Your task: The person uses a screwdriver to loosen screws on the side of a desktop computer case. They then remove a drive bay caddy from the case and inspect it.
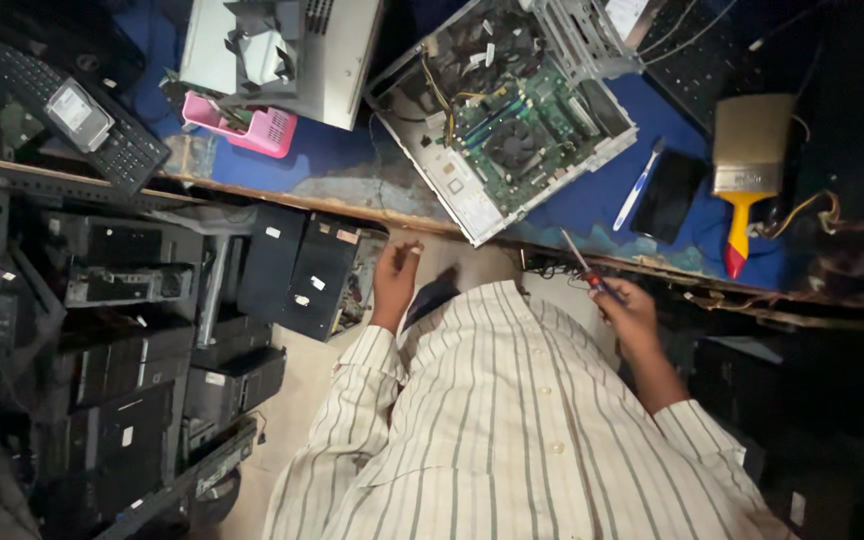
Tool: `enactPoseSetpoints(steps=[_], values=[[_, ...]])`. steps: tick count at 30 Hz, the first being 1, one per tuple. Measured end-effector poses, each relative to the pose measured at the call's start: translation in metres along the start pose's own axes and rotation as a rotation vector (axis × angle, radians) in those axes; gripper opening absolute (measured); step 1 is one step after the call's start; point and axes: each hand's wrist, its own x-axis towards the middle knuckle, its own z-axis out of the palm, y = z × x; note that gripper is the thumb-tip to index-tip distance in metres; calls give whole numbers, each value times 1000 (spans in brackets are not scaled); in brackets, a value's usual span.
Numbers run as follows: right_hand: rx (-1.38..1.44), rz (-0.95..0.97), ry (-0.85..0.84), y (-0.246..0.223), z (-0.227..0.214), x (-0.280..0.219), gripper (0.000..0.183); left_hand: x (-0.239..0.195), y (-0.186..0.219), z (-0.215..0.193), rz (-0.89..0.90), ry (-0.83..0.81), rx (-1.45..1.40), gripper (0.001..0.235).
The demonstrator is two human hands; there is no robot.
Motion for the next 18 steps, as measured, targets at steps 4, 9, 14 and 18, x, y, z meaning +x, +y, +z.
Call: enactPoseSetpoints(steps=[4, 9, 14, 18], values=[[55, 25, 13, -13, 1, -8, 24, 44, 51, -9, 148, 35, 12, 18], [171, 87, 114, -18, 4, -24, 23, 120, 139, -30, 487, 180, 486, 21], [154, 117, 192, -8, 11, -35, 24, 195, 193, -35, 659, 236, 818, 21], [133, 78, 229, 4, 19, -41, 25, 237, 195, -30, 595, 163, 1060, 10]])
